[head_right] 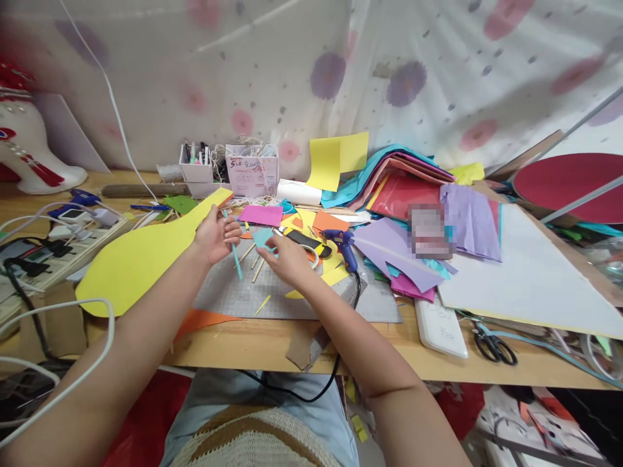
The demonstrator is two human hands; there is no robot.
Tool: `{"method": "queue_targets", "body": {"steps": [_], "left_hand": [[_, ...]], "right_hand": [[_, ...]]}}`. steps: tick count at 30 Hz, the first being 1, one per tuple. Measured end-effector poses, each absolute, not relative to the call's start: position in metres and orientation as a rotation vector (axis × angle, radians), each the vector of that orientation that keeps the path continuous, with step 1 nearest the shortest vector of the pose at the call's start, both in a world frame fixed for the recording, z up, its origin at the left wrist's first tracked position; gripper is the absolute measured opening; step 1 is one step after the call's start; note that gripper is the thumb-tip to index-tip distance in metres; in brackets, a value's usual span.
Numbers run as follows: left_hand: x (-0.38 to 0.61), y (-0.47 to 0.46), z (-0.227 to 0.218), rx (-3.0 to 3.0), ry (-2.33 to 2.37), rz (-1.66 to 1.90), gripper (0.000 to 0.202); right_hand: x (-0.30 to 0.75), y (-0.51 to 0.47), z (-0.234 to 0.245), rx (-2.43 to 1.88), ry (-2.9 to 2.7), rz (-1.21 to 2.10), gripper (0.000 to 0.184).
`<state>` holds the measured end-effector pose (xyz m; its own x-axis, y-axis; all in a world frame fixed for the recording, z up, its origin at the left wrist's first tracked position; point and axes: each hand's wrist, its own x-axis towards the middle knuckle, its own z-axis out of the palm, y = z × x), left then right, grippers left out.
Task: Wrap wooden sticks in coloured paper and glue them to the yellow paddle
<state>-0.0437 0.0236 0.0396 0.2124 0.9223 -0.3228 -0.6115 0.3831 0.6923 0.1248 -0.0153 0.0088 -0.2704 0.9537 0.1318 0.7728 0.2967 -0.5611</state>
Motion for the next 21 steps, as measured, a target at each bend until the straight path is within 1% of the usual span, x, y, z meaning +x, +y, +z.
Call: {"method": "queue_targets", "body": {"steps": [2,4,5,9,11,13,14,16,19,21], "left_hand": [[-0.033,0.019,0.035,0.444,0.756,1.151,0.049],[-0.025,0.016,0.029,0.428,0.743,1.203,0.049],[-0.023,0.015,0.027,0.419,0.738,1.232,0.048],[-0.025,0.015,0.018,0.394,0.718,1.308,0.044],[-0.028,0.015,0.015,0.438,0.738,1.305,0.036],[-0.031,0.014,0.011,0.512,0.806,1.329,0.024],[-0.032,0.014,0.009,0.548,0.858,1.35,0.02],[-0.033,0.013,0.004,0.591,0.976,1.381,0.018],[-0.035,0.012,-0.001,0.615,1.088,1.356,0.018],[-0.036,0.011,-0.002,0.629,1.111,1.343,0.018]], "right_hand": [[0.112,-0.017,0.008,-1.361,-2.07,0.99,0.03],[0.101,-0.017,0.003,-1.284,-1.967,1.307,0.025],[0.098,-0.016,0.0,-1.283,-1.897,1.379,0.023],[0.095,-0.01,-0.01,-1.286,-1.534,1.475,0.022],[0.098,-0.008,-0.012,-1.217,-1.378,1.609,0.023],[0.103,-0.007,-0.013,-1.149,-1.358,1.717,0.024],[0.105,-0.007,-0.013,-1.129,-1.405,1.732,0.025],[0.109,-0.009,-0.012,-1.126,-1.584,1.673,0.027],[0.111,-0.013,-0.013,-1.235,-1.905,1.327,0.023],[0.11,-0.014,-0.015,-1.307,-2.012,1.103,0.021]]}}
